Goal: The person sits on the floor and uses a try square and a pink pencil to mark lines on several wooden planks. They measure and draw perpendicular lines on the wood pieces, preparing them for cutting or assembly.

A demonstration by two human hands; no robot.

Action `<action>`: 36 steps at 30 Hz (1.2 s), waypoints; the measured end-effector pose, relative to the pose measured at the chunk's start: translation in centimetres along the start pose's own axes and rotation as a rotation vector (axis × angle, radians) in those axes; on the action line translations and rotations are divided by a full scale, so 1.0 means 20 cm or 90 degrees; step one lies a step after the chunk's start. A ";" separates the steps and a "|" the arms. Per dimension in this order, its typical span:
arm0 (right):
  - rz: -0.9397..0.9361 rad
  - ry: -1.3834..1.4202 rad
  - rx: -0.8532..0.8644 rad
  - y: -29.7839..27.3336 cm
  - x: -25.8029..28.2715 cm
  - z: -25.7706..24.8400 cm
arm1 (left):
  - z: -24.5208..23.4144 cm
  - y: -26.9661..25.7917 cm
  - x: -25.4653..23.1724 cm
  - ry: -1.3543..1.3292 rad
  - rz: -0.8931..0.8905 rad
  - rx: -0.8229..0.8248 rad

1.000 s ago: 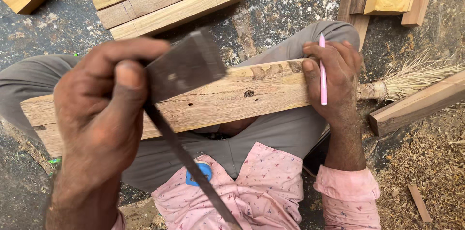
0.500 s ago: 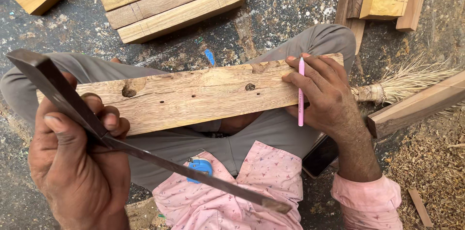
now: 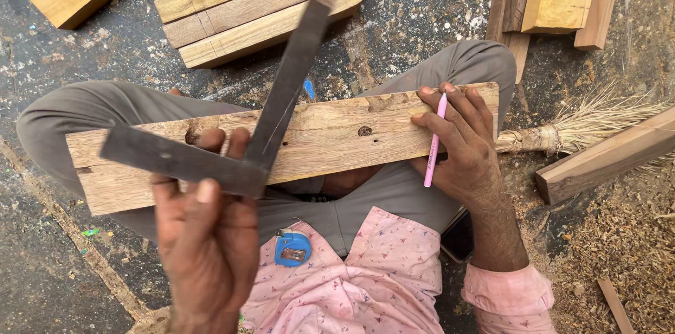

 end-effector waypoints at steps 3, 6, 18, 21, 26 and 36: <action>0.013 0.002 -0.003 -0.02 -0.01 0.02 | -0.03 -0.02 0.15 0.022 -0.019 0.051; 0.014 -0.004 -0.002 -0.03 -0.01 0.02 | -0.08 -0.07 0.25 0.164 -0.014 0.096; 0.016 -0.009 -0.013 -0.05 -0.02 0.05 | -0.19 0.00 0.16 0.515 0.075 0.298; 0.018 -0.017 -0.014 -0.04 -0.03 0.05 | -0.17 0.03 0.07 0.693 0.249 0.365; 0.017 -0.011 -0.019 -0.05 -0.02 0.06 | -0.19 -0.04 0.01 1.145 0.306 0.459; 0.023 -0.024 -0.014 -0.05 -0.03 0.07 | -0.20 -0.01 0.01 1.516 0.414 0.763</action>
Point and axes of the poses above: each hand's wrist, its own y-axis towards the middle knuckle, its own z-axis out of the palm, x = y × z, the point moved 2 cm from there along y, towards the middle knuckle, and after that the axes turned 10 degrees about -y, right-handed, at the moved point
